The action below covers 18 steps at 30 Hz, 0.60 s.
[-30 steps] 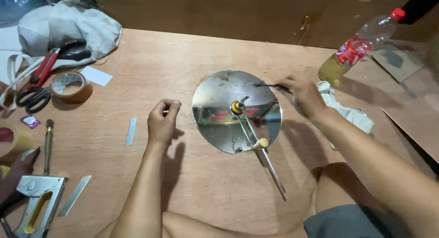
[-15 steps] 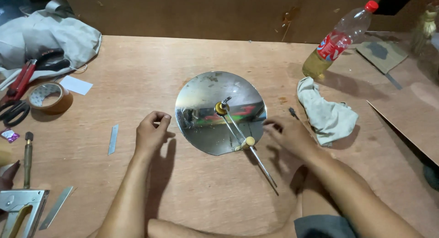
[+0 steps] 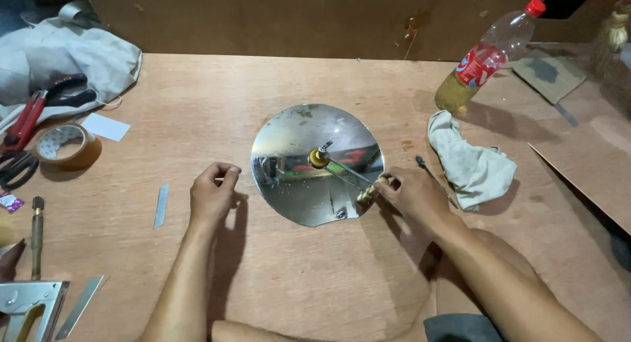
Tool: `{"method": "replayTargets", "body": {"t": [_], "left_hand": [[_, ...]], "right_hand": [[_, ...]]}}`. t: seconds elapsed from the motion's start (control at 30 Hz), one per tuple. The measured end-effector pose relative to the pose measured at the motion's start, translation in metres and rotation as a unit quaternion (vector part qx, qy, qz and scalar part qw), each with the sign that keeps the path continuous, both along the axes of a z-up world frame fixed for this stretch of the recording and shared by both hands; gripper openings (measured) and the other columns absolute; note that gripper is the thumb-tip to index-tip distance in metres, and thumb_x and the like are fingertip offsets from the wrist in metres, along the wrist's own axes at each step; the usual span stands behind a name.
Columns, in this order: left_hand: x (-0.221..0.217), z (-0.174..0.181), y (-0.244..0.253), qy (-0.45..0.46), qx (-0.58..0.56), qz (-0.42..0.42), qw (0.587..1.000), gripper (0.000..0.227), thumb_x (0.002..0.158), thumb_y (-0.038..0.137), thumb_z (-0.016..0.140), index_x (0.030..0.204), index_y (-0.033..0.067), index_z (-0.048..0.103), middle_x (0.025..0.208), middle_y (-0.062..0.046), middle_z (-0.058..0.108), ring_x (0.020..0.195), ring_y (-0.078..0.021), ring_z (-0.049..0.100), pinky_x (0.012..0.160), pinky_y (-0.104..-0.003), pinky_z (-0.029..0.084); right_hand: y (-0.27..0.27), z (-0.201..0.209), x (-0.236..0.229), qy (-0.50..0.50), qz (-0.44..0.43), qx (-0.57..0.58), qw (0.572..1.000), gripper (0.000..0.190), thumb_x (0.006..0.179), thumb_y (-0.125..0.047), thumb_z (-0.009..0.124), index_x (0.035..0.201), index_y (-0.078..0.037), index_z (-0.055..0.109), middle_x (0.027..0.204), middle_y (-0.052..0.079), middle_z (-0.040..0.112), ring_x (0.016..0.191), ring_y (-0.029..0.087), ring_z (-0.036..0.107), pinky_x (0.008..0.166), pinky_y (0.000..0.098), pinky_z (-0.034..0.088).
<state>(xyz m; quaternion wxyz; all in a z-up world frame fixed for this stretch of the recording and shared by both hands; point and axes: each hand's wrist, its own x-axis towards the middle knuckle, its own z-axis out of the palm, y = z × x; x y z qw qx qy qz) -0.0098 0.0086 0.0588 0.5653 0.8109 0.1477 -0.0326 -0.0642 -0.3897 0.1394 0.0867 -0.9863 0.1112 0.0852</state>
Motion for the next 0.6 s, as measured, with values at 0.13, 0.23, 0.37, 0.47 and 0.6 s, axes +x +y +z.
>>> {"method": "replayTargets", "body": {"t": [0.13, 0.23, 0.37, 0.47, 0.6], "left_hand": [[0.000, 0.000, 0.002, 0.003, -0.008, 0.011, 1.000, 0.024, 0.104, 0.035, 0.073, 0.117, 0.0205, 0.087, 0.116, -0.007, 0.083, 0.100, -0.0277, 0.080, 0.084, -0.043, 0.065], [-0.003, 0.003, 0.003, 0.000, 0.000, 0.007, 1.000, 0.025, 0.104, 0.036, 0.073, 0.117, 0.0207, 0.087, 0.118, -0.008, 0.084, 0.105, -0.0298, 0.079, 0.088, -0.045, 0.064], [-0.005, 0.006, 0.002, 0.001, 0.013, -0.001, 1.000, 0.025, 0.105, 0.038, 0.072, 0.118, 0.0219, 0.087, 0.120, -0.007, 0.084, 0.109, -0.0307, 0.079, 0.092, -0.046, 0.062], [-0.002, 0.000, 0.003, 0.000, 0.020, 0.000, 1.000, 0.024, 0.104, 0.038, 0.072, 0.118, 0.0233, 0.087, 0.119, -0.006, 0.084, 0.109, -0.0299, 0.079, 0.092, -0.045, 0.062], [0.002, -0.008, 0.007, -0.011, 0.022, 0.007, 1.000, 0.022, 0.105, 0.037, 0.072, 0.117, 0.0260, 0.087, 0.116, -0.003, 0.084, 0.106, -0.0268, 0.079, 0.091, -0.042, 0.061]], "right_hand": [[0.002, -0.007, 0.002, 0.006, -0.011, 0.022, 1.000, 0.034, 0.100, -0.054, 0.075, 0.125, -0.033, 0.084, 0.100, -0.001, 0.086, 0.111, 0.028, 0.081, 0.091, 0.0487, 0.065], [0.025, -0.003, -0.009, 0.034, 0.003, 0.063, 0.997, 0.031, 0.099, -0.050, 0.077, 0.120, -0.028, 0.085, 0.104, 0.006, 0.088, 0.114, 0.034, 0.081, 0.093, 0.0516, 0.064], [0.043, -0.001, -0.015, 0.068, 0.013, 0.108, 0.992, 0.035, 0.093, -0.055, 0.080, 0.112, -0.026, 0.085, 0.100, 0.006, 0.088, 0.112, 0.035, 0.081, 0.093, 0.0504, 0.063], [0.042, 0.011, -0.015, 0.068, 0.000, 0.107, 0.992, 0.033, 0.093, -0.050, 0.081, 0.114, -0.026, 0.084, 0.100, 0.006, 0.087, 0.111, 0.034, 0.081, 0.092, 0.0488, 0.063], [0.023, 0.007, -0.010, 0.054, -0.050, 0.112, 0.991, 0.031, 0.094, -0.045, 0.083, 0.120, -0.029, 0.084, 0.101, 0.000, 0.086, 0.107, 0.024, 0.082, 0.088, 0.0417, 0.063]]}}
